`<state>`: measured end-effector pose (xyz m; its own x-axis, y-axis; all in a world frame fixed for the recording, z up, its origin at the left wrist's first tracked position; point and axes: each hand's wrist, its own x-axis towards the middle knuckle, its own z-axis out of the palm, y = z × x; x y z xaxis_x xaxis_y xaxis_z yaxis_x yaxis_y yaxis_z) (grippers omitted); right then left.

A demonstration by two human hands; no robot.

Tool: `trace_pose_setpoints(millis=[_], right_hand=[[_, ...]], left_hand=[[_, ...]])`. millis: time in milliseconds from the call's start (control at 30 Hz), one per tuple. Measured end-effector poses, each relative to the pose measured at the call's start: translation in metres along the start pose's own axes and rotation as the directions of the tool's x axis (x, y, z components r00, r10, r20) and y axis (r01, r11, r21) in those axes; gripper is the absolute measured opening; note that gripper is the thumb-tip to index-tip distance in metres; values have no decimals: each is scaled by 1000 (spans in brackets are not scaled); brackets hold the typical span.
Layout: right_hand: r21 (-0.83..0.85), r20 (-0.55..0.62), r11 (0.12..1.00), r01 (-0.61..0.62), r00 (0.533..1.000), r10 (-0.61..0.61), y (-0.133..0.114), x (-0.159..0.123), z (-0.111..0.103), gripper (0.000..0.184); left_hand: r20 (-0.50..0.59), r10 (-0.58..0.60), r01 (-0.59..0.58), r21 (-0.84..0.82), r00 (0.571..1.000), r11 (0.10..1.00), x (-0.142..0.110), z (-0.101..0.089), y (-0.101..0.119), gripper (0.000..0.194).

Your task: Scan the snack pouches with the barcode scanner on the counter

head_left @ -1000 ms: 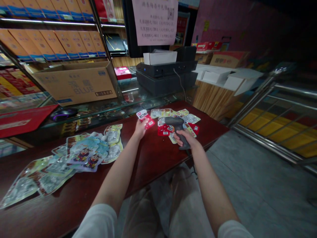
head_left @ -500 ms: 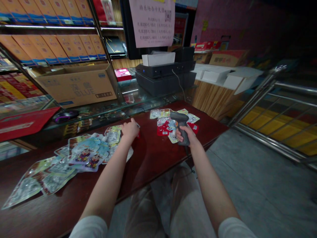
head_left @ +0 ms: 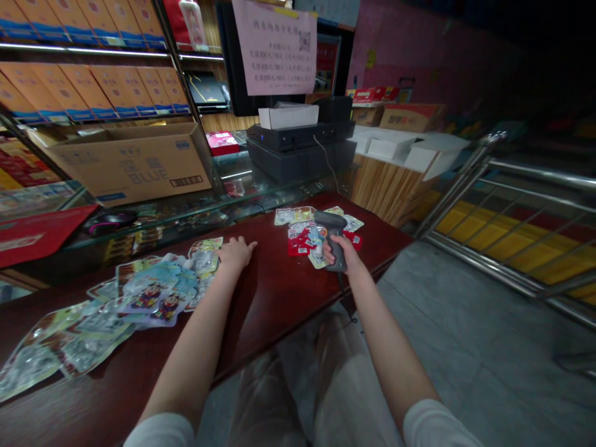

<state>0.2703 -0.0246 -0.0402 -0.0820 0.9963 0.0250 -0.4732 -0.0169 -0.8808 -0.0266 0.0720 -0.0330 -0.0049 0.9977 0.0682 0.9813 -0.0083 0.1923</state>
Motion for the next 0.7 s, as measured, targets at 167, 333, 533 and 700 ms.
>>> trace_pose_setpoints(millis=[167, 333, 533, 700], right_hand=[[33, -44, 997, 72, 997, -70, -1, -3, 6, 33], [26, -32, 999, 34, 999, -33, 2, -2, 5, 32], [35, -55, 998, 44, 998, -42, 3, -1, 7, 36], [31, -55, 997, 67, 996, -65, 2, -1, 7, 34]], left_hand=[[-357, 100, -179, -197, 929, 964, 5, 12, 15, 40], [-166, 385, -419, -340, 908, 842, 29, 14, 71, 31], [-156, 377, -406, -436, 913, 803, 41, 33, 101, 37], [-288, 274, -364, -335, 918, 869, 25, 33, 98, 47]])
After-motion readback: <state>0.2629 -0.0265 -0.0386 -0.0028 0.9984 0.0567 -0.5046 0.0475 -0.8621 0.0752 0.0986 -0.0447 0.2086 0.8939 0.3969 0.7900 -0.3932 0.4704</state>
